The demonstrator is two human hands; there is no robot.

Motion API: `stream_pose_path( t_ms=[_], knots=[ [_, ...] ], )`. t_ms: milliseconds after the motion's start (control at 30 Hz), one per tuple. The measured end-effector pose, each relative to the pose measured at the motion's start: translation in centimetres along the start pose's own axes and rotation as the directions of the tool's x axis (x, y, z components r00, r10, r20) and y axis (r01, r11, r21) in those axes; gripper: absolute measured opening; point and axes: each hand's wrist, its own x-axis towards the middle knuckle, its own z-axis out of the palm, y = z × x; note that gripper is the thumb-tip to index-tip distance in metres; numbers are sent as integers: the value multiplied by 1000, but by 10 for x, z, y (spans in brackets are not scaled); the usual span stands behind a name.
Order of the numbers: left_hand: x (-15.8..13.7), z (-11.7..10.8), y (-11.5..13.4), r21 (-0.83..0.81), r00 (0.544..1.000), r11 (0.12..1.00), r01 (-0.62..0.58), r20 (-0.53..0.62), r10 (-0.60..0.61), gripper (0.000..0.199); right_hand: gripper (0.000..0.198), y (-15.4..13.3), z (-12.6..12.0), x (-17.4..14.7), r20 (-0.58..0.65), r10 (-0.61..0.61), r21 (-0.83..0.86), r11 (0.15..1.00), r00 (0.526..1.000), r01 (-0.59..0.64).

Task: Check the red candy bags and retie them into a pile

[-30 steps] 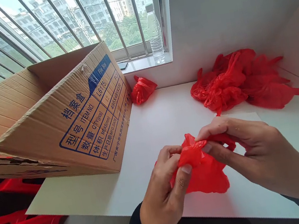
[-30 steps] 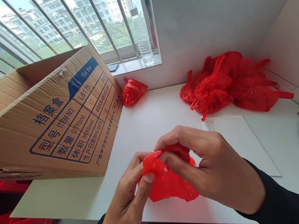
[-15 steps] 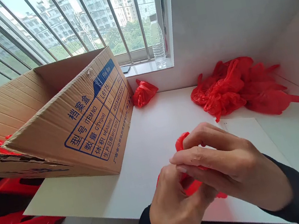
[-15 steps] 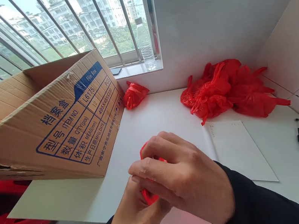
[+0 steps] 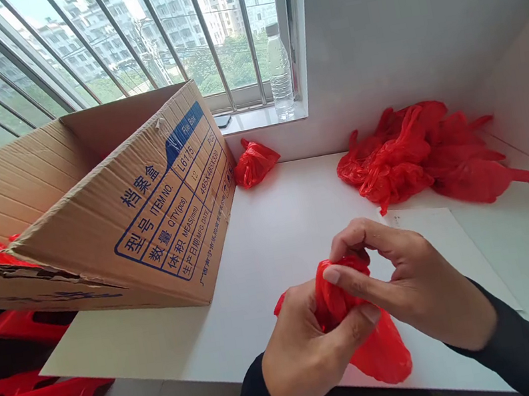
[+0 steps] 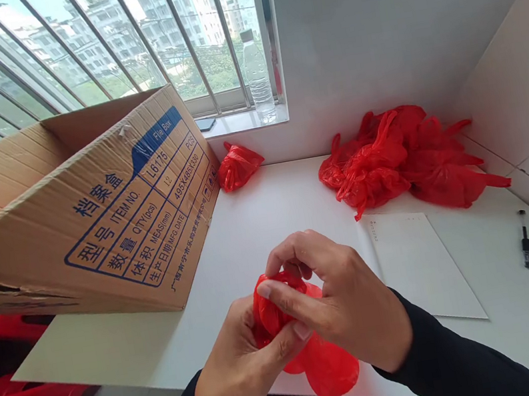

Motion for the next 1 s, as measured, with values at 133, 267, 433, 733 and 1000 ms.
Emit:
stream_pose_path(
  t_ms=[133, 267, 433, 733, 1000],
  knots=[
    [-2, -2, -1, -63, 995, 997, -35, -98, 29, 38, 15, 10, -1, 1, 92, 174, 278, 941, 980, -193],
    [0, -6, -12, -179, 963, 981, -79, -267, 29, 32, 24, 20, 1, 2, 88, 297, 346, 886, 951, -308],
    [4, -17, -21, -431, 938, 903, 3, -312, -151, 38, 17, 13, 4, -7, 23, 272, 311, 912, 962, -266],
    [1, -22, -16, -513, 985, 850, -117, -172, 31, 16, 17, 2, 27, -32, -18, -15, 18, 1000, 1000, 16],
    [-5, -27, -9, -213, 988, 973, -85, -147, 54, 32, 57, 32, 18, -10, 167, -113, -30, 992, 980, 120]
  ],
)
